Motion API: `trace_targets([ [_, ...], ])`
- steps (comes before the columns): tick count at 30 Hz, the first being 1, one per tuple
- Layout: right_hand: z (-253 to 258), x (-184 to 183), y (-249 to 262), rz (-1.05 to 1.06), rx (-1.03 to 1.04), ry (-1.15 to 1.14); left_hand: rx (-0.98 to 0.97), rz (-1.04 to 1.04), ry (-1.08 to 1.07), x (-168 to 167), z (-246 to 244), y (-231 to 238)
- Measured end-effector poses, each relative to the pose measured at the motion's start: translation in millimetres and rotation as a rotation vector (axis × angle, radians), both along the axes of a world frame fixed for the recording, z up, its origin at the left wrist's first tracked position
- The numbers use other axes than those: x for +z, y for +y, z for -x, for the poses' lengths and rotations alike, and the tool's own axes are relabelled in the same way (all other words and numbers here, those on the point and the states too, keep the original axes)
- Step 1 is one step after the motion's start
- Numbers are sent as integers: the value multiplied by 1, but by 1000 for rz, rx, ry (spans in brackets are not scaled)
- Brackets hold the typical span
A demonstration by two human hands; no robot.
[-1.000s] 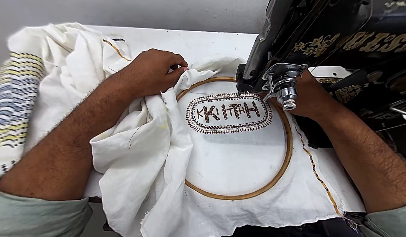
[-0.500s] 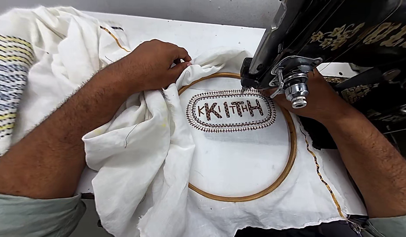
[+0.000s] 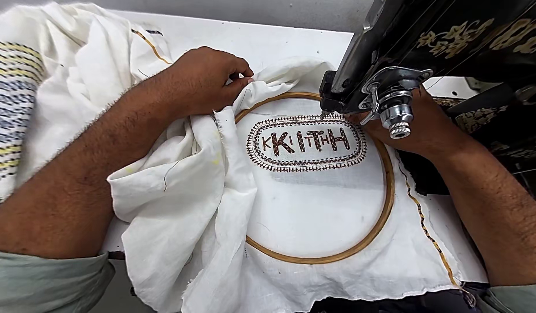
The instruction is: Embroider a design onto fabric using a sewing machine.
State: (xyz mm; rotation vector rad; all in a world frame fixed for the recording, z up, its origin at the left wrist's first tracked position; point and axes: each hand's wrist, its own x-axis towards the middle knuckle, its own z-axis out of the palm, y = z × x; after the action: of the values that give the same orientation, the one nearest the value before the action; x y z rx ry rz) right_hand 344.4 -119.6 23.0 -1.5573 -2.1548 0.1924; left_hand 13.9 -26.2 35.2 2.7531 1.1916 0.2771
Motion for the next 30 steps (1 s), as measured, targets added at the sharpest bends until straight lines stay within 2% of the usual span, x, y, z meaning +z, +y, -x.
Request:
trace_targets([
  [30, -6, -7, 9, 37, 23, 0, 19, 14, 18, 3, -2, -4],
])
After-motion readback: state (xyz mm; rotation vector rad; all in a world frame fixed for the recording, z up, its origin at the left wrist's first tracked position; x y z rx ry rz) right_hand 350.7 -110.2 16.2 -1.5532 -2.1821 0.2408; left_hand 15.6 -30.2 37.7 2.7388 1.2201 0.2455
